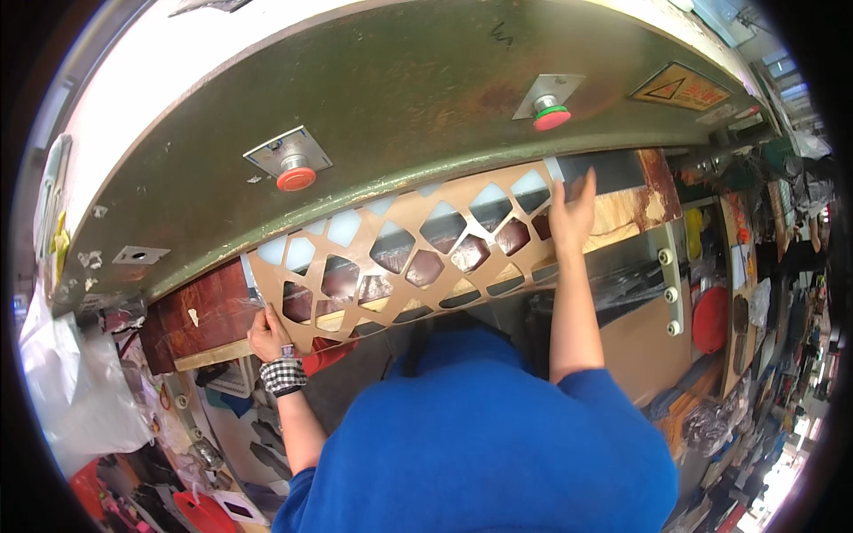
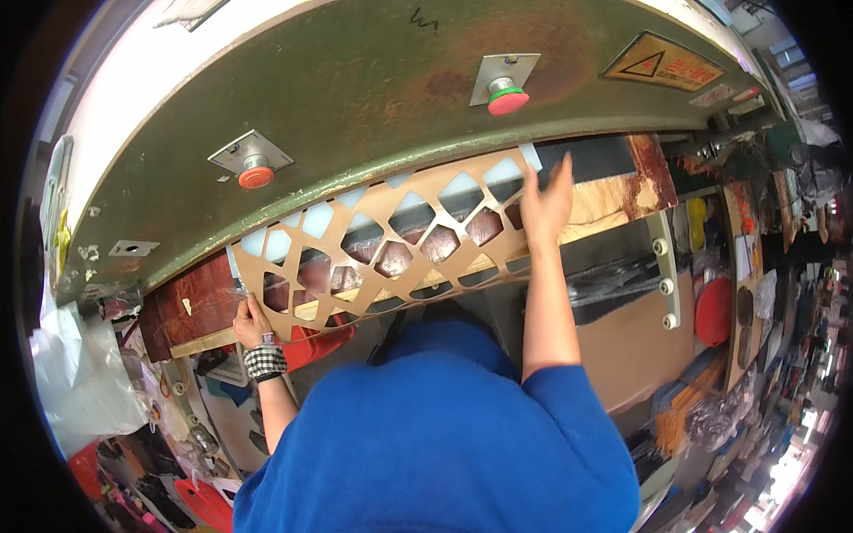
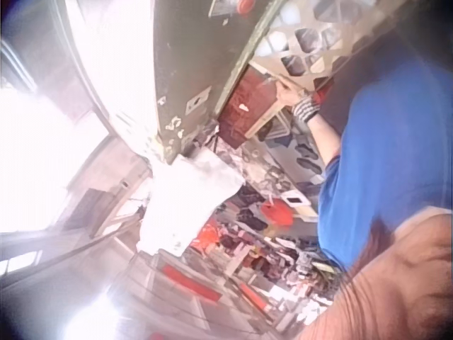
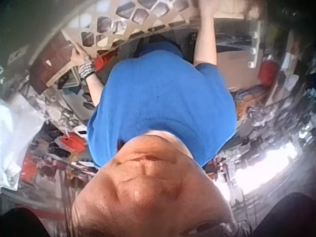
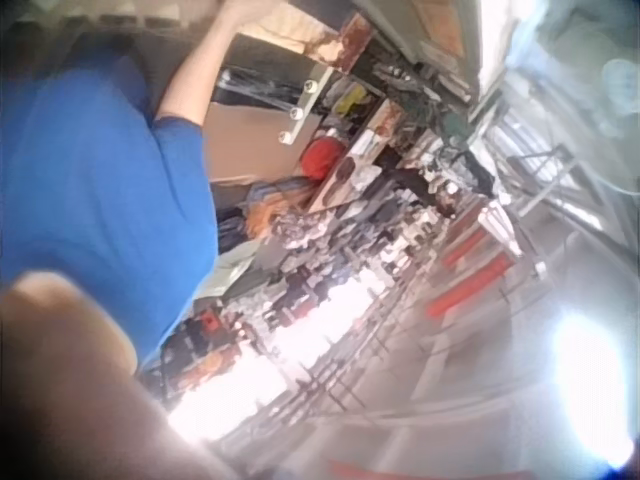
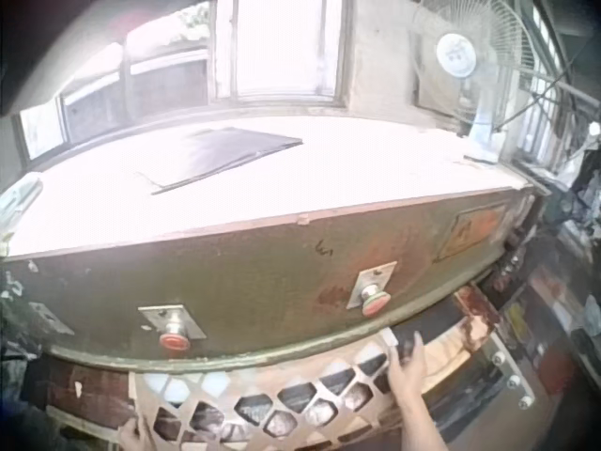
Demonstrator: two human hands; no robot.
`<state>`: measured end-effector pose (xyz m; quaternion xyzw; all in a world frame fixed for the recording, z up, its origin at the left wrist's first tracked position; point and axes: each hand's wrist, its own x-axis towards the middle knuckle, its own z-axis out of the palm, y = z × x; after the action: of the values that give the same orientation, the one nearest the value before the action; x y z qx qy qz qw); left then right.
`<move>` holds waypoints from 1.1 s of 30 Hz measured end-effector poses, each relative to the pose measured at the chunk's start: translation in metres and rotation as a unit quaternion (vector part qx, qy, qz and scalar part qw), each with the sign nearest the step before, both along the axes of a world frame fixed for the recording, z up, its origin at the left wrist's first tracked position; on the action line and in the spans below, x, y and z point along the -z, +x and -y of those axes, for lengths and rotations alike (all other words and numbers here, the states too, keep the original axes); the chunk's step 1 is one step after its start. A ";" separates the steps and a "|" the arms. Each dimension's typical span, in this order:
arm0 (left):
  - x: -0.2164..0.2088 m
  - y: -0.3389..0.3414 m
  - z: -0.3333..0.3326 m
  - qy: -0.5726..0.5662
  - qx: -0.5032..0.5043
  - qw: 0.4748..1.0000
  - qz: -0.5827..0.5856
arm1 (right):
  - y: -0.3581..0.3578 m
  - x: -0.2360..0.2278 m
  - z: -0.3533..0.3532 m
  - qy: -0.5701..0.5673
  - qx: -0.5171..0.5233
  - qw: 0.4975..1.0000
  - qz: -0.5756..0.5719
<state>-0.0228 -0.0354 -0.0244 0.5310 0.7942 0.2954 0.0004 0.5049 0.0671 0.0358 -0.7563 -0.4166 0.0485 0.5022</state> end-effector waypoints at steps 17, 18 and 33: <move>0.054 -0.030 0.072 -0.050 0.058 0.994 0.074 | -0.035 0.020 0.060 -0.066 -0.109 0.992 -0.003; 0.056 -0.023 0.070 -0.053 0.067 0.994 0.068 | -0.051 0.017 0.055 -0.035 -0.179 0.976 0.118; 0.074 -0.035 0.167 -0.053 0.015 0.998 0.019 | -0.032 -0.004 0.083 0.043 -0.080 0.949 -0.303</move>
<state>-0.0581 -0.2022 -0.0985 0.5361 0.8006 0.2632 0.0476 0.4733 -0.0162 0.0394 -0.6477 -0.3059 0.2970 0.6315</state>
